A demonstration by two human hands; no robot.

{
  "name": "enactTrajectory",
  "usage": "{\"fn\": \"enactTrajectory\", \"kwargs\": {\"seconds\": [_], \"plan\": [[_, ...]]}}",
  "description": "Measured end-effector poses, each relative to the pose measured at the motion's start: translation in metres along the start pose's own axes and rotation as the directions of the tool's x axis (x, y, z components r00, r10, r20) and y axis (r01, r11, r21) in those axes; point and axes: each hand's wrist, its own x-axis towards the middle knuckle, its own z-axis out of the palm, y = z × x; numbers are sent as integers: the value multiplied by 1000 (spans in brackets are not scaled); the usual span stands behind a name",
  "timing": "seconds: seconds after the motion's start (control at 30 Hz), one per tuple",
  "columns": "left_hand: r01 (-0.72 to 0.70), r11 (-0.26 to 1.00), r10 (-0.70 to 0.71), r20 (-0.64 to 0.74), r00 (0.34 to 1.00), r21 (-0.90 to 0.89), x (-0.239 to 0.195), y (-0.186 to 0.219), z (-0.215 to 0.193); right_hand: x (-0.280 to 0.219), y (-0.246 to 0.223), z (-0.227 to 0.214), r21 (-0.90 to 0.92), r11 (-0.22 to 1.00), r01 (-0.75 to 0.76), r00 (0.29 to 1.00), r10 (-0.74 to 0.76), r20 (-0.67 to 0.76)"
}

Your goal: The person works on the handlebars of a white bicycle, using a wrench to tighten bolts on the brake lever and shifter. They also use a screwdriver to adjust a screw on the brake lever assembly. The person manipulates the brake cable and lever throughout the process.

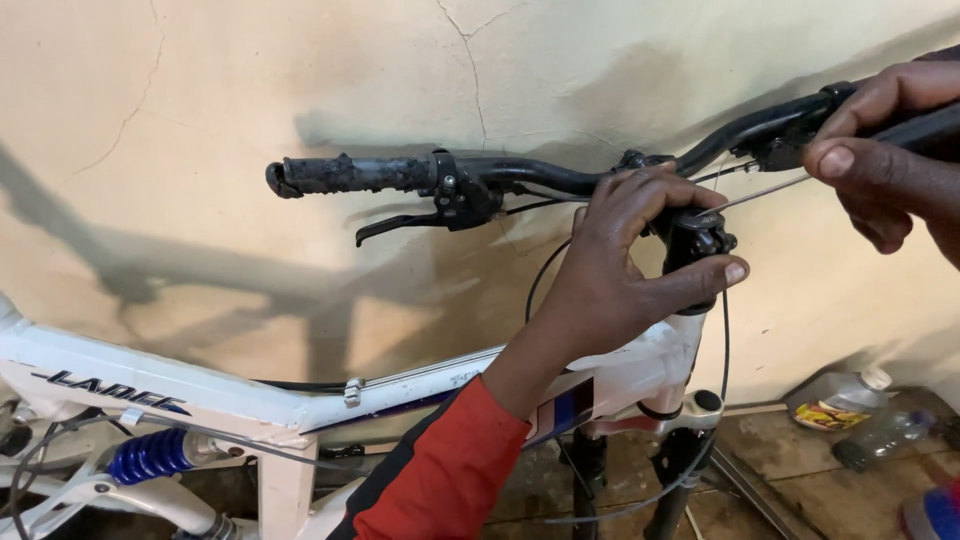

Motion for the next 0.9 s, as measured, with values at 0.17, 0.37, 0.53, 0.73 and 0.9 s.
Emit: {"fn": "enactTrajectory", "kwargs": {"seconds": [0.17,0.37,0.53,0.73,0.9], "plan": [[-15,1000,15,-6,1000,4,-1,1,-1,-36,20,15,33,999,-43,990,47,-129],[-36,999,36,-17,999,22,0,-1,2,-74,38,24,-40,998,-48,968,37,-248],[-40,999,40,-12,999,13,-1,-2,3,-81,38,22,-125,984,-126,962,91,-256],[-117,991,120,-43,992,66,0,-5,3,-86,-19,54,-167,986,30,960,-75,-269],[-135,991,135,-20,991,23,-2,-13,2,-95,-12,76,-595,759,264,868,-456,-198]]}}
